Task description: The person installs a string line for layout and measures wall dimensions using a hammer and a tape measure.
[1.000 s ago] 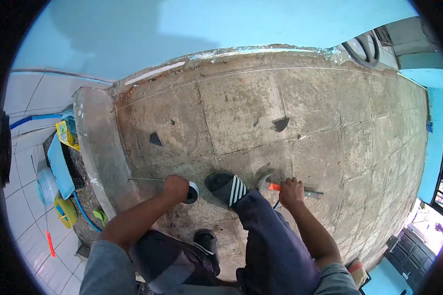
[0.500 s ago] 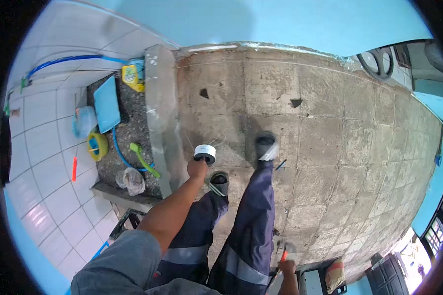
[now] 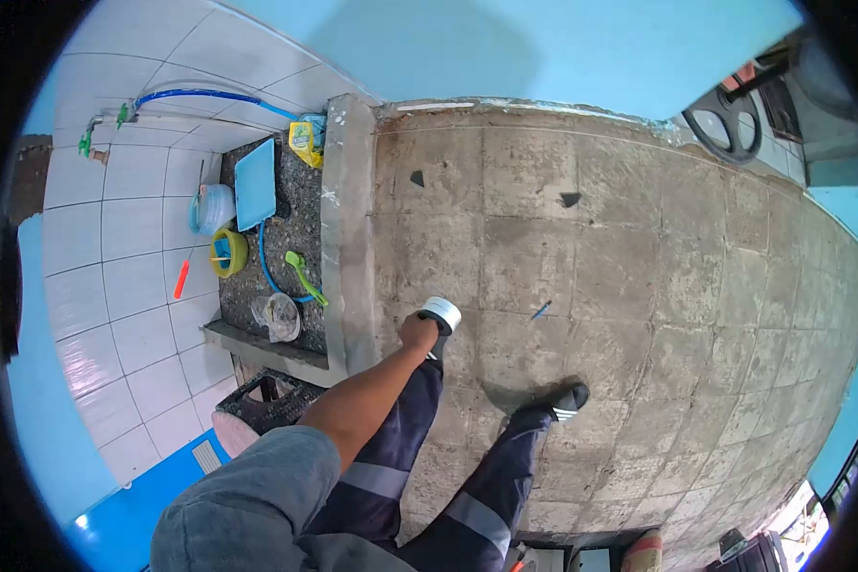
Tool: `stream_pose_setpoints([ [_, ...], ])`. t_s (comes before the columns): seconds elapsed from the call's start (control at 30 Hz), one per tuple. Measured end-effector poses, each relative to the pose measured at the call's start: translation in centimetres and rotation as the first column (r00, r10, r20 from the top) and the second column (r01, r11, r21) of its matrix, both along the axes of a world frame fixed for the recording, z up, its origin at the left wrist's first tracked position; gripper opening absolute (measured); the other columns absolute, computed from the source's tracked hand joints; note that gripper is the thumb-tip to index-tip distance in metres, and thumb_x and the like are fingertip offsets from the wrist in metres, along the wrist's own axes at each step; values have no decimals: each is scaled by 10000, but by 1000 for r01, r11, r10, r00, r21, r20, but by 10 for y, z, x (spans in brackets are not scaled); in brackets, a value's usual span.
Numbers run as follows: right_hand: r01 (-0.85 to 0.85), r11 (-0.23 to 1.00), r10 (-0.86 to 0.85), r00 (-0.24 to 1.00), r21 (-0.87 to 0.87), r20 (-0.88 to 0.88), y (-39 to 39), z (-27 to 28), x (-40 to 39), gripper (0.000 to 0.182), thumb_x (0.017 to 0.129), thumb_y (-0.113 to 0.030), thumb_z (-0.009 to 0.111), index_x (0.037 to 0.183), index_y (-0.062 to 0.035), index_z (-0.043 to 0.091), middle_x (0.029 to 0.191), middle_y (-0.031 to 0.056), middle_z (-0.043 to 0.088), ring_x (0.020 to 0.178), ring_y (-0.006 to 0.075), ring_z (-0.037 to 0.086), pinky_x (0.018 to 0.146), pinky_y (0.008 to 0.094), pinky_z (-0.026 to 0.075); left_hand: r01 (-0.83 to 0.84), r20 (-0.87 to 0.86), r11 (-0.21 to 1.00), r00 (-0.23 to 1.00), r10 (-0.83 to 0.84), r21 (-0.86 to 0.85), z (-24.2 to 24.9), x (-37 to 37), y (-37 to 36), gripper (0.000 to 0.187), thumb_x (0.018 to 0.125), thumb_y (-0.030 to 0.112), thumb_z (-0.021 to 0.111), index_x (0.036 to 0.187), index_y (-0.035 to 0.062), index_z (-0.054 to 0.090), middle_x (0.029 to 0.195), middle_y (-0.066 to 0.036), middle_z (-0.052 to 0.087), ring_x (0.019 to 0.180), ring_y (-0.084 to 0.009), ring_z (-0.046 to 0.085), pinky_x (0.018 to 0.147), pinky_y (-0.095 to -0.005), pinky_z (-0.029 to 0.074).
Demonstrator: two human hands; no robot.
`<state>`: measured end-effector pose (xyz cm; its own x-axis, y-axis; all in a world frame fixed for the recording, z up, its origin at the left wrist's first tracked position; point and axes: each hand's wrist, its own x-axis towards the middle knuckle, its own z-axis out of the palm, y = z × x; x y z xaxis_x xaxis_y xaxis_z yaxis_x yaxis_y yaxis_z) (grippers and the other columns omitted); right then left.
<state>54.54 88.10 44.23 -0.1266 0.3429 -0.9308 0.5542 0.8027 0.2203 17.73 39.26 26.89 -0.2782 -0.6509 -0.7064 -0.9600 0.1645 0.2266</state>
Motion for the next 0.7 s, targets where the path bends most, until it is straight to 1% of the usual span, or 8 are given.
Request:
stream_pose_setpoints([
  [0.17,57,998,-58,998,-39,-13,75,23,14,284,824,-317,682,962,-77,745,1046,160,732,918,273,707,780,425,539,106,-112,987,989,-93,118,-15,43,132,362,855,223,540,1077,-3,716,1052,-241,713,1012,-422,674,865,-493,532],
  [0.2,65,997,-66,998,-49,-13,91,28,17,281,822,-314,687,960,-76,745,1042,158,733,914,270,707,777,424,539,407,-19,913,913,-406,37,6,39,164,362,841,232,540,1086,46,729,1037,-228,716,1010,-426,671,896,-510,526],
  [0.3,69,995,-69,998,-78,-7,151,45,26,274,815,-306,701,953,-74,745,1030,153,735,903,261,707,768,419,539,385,-217,899,915,-341,210,68,42,264,337,809,248,553,996,44,745,1003,-239,712,995,-441,666,869,-506,529],
  [0.33,73,994,-74,997,-87,-2,170,52,29,271,813,-303,706,951,-73,745,1025,152,736,899,258,707,765,417,539,543,-262,799,836,-483,258,86,40,293,358,814,256,555,1032,41,740,1027,-244,708,999,-435,669,865,-499,530],
  [0.4,81,992,-82,997,-97,-3,207,67,27,267,808,-297,716,946,-71,745,1017,148,737,892,252,707,760,414,539,411,-242,847,907,-343,338,123,42,361,328,865,275,537,952,24,728,983,-251,712,965,-435,673,823,-515,530],
  [0.5,94,990,-94,996,-105,4,267,90,26,261,801,-289,730,939,-68,745,1005,143,739,881,243,707,751,409,539,706,-372,655,704,-606,270,195,32,432,345,874,266,528,971,-8,714,1017,-247,710,982,-429,673,823,-504,535],
  [0.6,109,988,-109,994,-113,10,333,114,30,256,795,-281,745,933,-65,745,993,138,742,870,234,707,742,404,539,566,-313,785,815,-487,251,258,2,495,340,879,275,542,983,-2,712,1042,-237,707,973,-419,678,827,-493,541],
  [0.7,134,970,-131,991,-203,24,419,112,52,252,788,-272,759,926,-62,745,981,133,744,859,225,707,734,399,540,34,-174,914,984,41,405,250,-32,533,321,905,260,555,1081,25,685,1063,-219,699,975,-371,684,847,-454,538],
])
